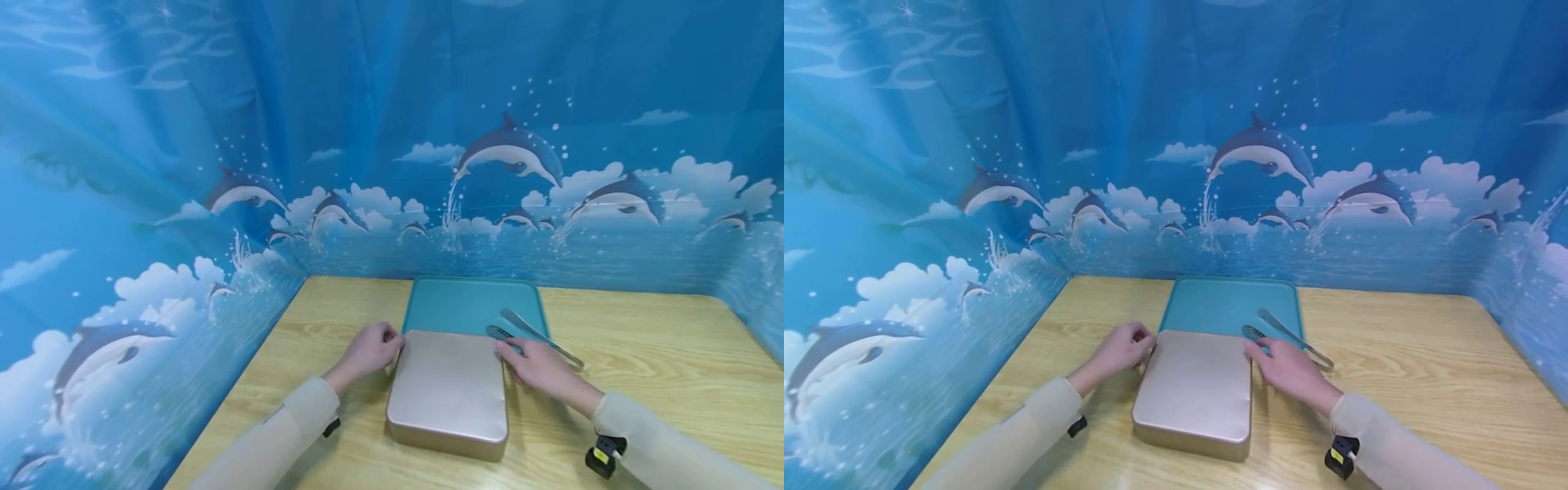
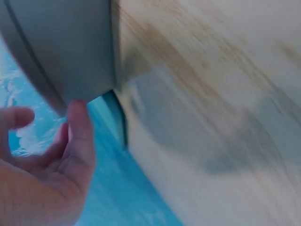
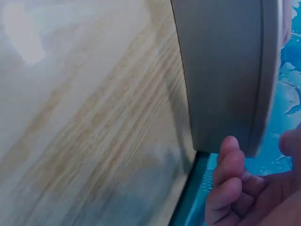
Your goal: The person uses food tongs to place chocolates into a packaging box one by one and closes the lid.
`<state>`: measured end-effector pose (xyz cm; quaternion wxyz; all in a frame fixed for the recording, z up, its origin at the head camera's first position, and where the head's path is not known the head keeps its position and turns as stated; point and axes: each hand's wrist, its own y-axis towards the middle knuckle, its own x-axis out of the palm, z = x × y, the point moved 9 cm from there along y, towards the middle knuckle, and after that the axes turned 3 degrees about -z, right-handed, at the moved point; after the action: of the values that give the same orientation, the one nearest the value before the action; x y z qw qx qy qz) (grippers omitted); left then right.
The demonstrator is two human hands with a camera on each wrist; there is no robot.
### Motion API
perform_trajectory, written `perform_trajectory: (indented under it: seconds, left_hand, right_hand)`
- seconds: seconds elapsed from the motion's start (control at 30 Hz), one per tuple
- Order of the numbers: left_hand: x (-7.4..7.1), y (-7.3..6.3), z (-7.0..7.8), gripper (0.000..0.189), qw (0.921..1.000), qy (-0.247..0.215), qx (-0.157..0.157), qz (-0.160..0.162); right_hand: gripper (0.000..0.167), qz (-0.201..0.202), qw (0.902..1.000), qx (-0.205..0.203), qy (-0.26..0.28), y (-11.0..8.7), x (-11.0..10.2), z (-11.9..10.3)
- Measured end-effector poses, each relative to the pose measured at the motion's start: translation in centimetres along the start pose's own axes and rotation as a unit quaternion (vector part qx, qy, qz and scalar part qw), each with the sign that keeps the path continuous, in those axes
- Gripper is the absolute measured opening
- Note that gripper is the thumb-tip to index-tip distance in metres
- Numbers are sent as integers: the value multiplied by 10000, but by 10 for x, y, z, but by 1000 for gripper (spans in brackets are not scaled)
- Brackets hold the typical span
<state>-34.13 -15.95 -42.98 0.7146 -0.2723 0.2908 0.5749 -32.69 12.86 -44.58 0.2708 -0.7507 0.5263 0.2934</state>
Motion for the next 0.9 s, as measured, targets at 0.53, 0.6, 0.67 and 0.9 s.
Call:
perform_trajectory:
  seconds: [0.53,0.6,0.67,0.9]
  left_hand:
    - [22,-88,-9,45,9680,69,334,-2487]
    - [26,-91,-9,43,9640,-56,353,-2635]
    - [29,-92,-9,42,9608,-172,363,-2742]
    - [33,-88,-10,39,9592,-631,215,-2746]
  right_hand:
    - [51,-2065,9760,-566,386,-75,45,-33]
    - [51,-2124,9736,-727,410,-78,48,-35]
    - [50,-2111,9728,-875,367,-79,49,-37]
    - [48,-1956,9750,-1059,17,-79,47,-39]
